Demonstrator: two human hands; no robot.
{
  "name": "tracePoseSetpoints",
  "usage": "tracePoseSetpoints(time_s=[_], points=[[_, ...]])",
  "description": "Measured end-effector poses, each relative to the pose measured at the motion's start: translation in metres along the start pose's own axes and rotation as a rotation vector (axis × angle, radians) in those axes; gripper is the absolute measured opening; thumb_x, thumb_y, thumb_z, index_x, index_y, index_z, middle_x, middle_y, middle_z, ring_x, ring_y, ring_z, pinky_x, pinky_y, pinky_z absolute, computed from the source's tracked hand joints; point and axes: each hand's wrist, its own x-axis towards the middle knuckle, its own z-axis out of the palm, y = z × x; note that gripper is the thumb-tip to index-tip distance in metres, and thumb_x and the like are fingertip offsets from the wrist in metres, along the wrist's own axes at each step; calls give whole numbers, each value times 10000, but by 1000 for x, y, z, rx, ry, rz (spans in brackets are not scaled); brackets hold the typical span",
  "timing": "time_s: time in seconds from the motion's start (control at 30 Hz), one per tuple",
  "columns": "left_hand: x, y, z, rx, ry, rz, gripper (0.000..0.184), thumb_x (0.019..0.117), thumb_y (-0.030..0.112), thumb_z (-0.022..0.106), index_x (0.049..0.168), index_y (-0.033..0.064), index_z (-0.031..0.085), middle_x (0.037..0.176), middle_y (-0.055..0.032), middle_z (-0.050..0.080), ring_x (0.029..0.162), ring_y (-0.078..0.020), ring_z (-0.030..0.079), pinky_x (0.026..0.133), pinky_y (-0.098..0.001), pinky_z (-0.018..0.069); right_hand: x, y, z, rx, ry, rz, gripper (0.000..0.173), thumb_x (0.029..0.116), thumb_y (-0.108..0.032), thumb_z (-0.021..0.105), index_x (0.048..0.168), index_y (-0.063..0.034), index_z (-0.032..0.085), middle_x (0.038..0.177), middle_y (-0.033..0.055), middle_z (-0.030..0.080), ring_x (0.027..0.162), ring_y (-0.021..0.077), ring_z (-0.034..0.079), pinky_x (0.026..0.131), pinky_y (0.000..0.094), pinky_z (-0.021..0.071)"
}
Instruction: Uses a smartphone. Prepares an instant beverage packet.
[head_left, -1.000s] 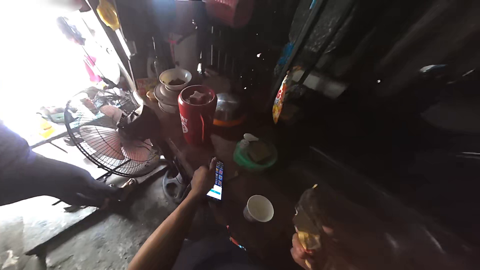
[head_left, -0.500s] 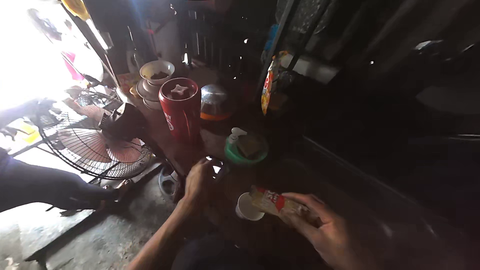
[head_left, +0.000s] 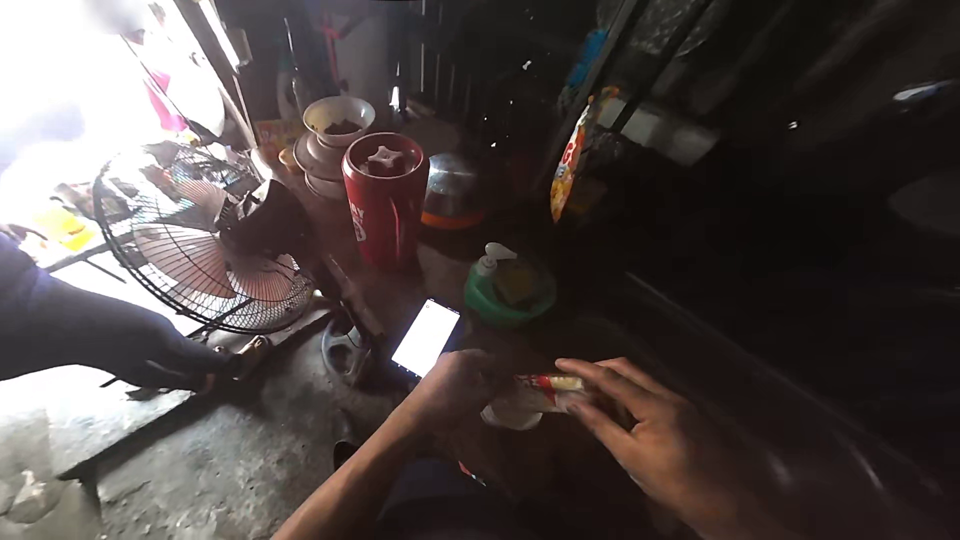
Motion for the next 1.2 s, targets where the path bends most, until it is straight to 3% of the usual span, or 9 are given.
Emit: tracePoseSetpoints(time_s=[0.1, 0.23, 0.63, 0.83, 1.03, 1.2], points=[[-2, -5, 2, -15, 33, 16, 112, 996, 124, 652, 1010, 49, 734, 965, -53, 685, 796, -125, 646, 718, -326, 563, -1, -3, -5, 20, -21, 47, 539, 932, -390, 650, 1443, -233, 577, 1196, -3, 658, 968, 83, 657, 823, 311, 584], [-3, -12, 5, -77, 51, 2, 114, 1000, 116, 649, 1014, 42, 734, 980, -57, 687, 798, -129, 648, 718, -319, 567, -5, -4, -7, 135, -6, 99, 675, 894, -338, 705, 1522, -270, 467, 1178, -16, 682, 947, 96, 687, 782, 311, 613], [-3, -25, 10, -95, 92, 58, 138, 1010, 103, 619, 1021, 59, 748, 989, -50, 672, 820, -135, 642, 715, -314, 564, -10, -8, -3, 41, 132, -12, 452, 953, -354, 654, 1367, -172, 640, 1167, 4, 698, 992, 86, 675, 839, 282, 585], [-2, -25, 10, -77, 107, 50, 136, 1011, 112, 620, 1033, 69, 747, 1000, -51, 664, 829, -137, 639, 719, -320, 560, -6, -12, -5, 15, 80, 3, 550, 903, -490, 693, 1373, -209, 637, 1248, -10, 629, 1022, 74, 639, 802, 279, 583], [-3, -27, 10, -116, 107, 25, 153, 1017, 112, 613, 1078, 78, 749, 1030, -49, 673, 835, -131, 646, 724, -311, 565, -5, -10, 11, 22, 98, 58, 403, 914, -462, 680, 1205, -189, 735, 1082, -39, 647, 933, 26, 628, 776, 229, 568], [-4, -23, 10, -93, 114, 15, 133, 1010, 104, 623, 1059, 84, 746, 1028, -47, 663, 839, -132, 638, 726, -310, 558, -4, -10, 21, 18, 87, 144, 234, 887, -367, 694, 963, -157, 764, 906, -54, 622, 745, 5, 589, 638, 198, 530]])
